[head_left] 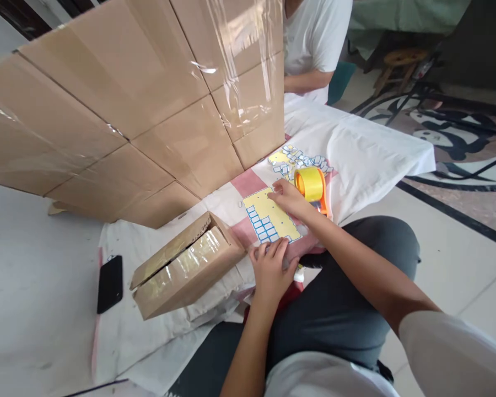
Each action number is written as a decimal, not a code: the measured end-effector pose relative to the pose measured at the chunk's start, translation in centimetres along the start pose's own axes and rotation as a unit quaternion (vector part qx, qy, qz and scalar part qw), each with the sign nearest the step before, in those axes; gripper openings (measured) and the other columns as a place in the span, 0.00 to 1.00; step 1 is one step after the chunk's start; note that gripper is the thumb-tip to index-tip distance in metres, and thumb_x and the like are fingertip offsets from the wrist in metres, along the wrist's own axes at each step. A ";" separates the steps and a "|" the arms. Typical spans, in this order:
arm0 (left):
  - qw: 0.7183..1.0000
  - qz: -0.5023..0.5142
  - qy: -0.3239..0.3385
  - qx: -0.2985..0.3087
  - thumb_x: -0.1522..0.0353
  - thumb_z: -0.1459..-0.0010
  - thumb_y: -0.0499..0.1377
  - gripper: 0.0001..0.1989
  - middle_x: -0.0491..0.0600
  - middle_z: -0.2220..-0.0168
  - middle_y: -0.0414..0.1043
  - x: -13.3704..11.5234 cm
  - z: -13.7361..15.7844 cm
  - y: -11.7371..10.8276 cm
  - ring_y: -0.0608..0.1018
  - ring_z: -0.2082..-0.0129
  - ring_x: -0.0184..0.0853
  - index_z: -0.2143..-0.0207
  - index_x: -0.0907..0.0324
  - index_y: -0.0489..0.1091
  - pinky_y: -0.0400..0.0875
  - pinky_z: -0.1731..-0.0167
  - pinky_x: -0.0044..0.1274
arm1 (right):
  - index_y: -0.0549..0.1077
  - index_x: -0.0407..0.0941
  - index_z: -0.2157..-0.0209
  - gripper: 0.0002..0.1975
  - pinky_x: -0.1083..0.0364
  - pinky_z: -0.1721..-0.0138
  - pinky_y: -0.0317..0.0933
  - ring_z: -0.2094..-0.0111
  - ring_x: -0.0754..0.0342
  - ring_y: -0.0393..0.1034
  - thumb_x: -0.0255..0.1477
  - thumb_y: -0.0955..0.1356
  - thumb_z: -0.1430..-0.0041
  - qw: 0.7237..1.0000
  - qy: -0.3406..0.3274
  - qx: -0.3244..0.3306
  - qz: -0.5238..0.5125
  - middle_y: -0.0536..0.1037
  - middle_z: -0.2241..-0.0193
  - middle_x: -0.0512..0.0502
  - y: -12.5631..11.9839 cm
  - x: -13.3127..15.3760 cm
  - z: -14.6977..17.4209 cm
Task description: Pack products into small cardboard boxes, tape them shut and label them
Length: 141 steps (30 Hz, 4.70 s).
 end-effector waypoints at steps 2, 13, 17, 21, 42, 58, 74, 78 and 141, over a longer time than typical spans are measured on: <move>1.000 -0.005 0.021 0.003 0.57 0.38 0.61 0.21 0.49 0.50 0.78 -0.4 0.2 0.3 0.74 0.52 0.42 0.43 0.48 0.70 0.60 0.50 0.39 | 0.70 0.43 0.51 0.19 0.50 0.54 0.67 0.54 0.46 0.74 0.33 0.69 0.44 1.000 -0.002 0.016 0.005 0.77 0.52 0.38 -0.1 0.5 0.5; 0.983 -0.029 0.043 -0.176 0.69 0.35 0.60 0.08 0.46 0.70 0.72 0.6 0.0 -3.3 0.73 0.68 0.31 0.57 0.53 0.78 0.61 0.66 0.27 | 0.69 0.46 0.77 0.13 0.52 0.71 0.58 0.74 0.51 0.68 0.32 0.66 0.38 0.981 -0.116 0.047 0.146 0.73 0.78 0.46 -3.8 4.6 4.9; 0.957 -0.032 0.020 -0.287 0.72 0.35 0.58 0.10 0.46 0.71 0.69 1.2 -2.0 -5.2 0.72 0.73 0.27 0.55 0.58 0.78 0.65 0.71 0.22 | 0.63 0.47 0.87 0.27 0.54 0.80 0.51 0.85 0.57 0.58 0.44 0.70 0.41 0.970 -0.092 0.201 0.103 0.64 0.90 0.50 -4.7 4.9 6.9; 0.947 -0.021 0.040 -0.318 0.71 0.36 0.60 0.09 0.48 0.68 0.71 0.1 -4.5 -6.6 0.76 0.67 0.30 0.56 0.55 0.79 0.70 0.66 0.22 | 0.71 0.45 0.80 0.15 0.56 0.79 0.55 0.82 0.57 0.64 0.34 0.68 0.40 0.959 -0.102 0.248 -0.094 0.72 0.84 0.51 -4.0 5.2 7.4; 0.944 0.022 -0.026 -0.329 0.73 0.38 0.62 0.13 0.53 0.57 0.82 -3.0 -4.9 -9.6 0.82 0.57 0.36 0.51 0.57 0.76 0.73 0.54 0.30 | 0.77 0.44 0.67 0.06 0.54 0.63 0.67 0.65 0.52 0.74 0.32 0.73 0.42 0.897 -0.156 0.246 -0.333 0.80 0.68 0.48 -2.3 6.2 8.8; 0.921 0.247 -0.153 -0.259 0.68 0.41 0.65 0.04 0.48 0.55 0.82 -2.0 -4.7 -9.4 0.81 0.53 0.36 0.63 0.54 0.78 0.74 0.54 0.27 | 0.78 0.40 0.66 0.06 0.56 0.63 0.66 0.67 0.54 0.74 0.25 0.69 0.45 0.894 -0.202 0.259 -0.306 0.81 0.70 0.49 -2.8 6.8 8.8; 0.884 0.318 -0.226 -0.259 0.63 0.42 0.66 0.08 0.49 0.61 0.81 -1.0 -4.8 -8.0 0.81 0.60 0.34 0.64 0.57 0.77 0.74 0.59 0.24 | 0.80 0.39 0.64 0.10 0.57 0.65 0.65 0.64 0.51 0.75 0.25 0.68 0.47 0.941 -0.113 0.233 -0.216 0.81 0.69 0.49 -2.6 5.6 7.7; 0.876 0.336 -0.220 -0.266 0.63 0.41 0.66 0.07 0.49 0.60 0.81 -1.0 -5.0 -8.0 0.81 0.58 0.34 0.64 0.57 0.77 0.73 0.59 0.24 | 0.79 0.39 0.62 0.11 0.55 0.63 0.66 0.62 0.50 0.75 0.26 0.68 0.47 0.943 -0.123 0.223 -0.213 0.82 0.66 0.48 -2.5 5.5 7.6; 0.819 0.321 -0.349 -0.322 0.59 0.58 0.68 0.18 0.47 0.72 0.76 -0.1 -2.5 -9.5 0.76 0.73 0.38 0.62 0.53 0.79 0.72 0.75 0.28 | 0.73 0.42 0.61 0.09 0.58 0.48 0.67 0.53 0.54 0.76 0.33 0.66 0.32 0.885 -0.432 0.156 -0.071 0.80 0.57 0.39 -0.2 6.9 10.1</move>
Point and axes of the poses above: each hand's wrist, its own z-axis away from the middle knuckle, its own y-axis out of the palm, x = y × z, the point moved 4 cm from there along -z, towards the middle knuckle
